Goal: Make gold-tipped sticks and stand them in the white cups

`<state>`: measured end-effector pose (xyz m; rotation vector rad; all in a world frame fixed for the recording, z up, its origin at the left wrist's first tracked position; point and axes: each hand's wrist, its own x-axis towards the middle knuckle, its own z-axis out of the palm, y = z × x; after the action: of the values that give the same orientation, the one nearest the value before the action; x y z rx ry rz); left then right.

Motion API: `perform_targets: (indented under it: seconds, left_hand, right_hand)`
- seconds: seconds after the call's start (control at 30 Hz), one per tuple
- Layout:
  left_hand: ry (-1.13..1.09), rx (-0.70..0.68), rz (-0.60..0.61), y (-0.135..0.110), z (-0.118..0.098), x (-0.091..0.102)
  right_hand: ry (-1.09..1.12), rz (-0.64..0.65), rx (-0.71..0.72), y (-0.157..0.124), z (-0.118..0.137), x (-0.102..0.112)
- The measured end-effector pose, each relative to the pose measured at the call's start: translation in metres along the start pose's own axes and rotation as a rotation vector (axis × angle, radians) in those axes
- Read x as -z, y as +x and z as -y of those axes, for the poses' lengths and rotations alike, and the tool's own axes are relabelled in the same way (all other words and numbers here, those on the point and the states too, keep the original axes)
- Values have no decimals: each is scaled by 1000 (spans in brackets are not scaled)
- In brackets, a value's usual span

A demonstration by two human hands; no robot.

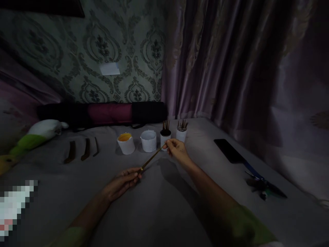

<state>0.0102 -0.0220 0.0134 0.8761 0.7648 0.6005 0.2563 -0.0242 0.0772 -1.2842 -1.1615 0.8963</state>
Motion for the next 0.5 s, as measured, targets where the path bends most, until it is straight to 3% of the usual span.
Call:
perform_targets:
  seconds: [0.2,0.5]
  left_hand:
    - [-10,10,-36,1,-1,-2]
    - [-27,33,-218,5,-1,-12]
  right_hand:
    - [-27,-11,0,1,0,1]
    - [-80,-23,22,6,4,-3]
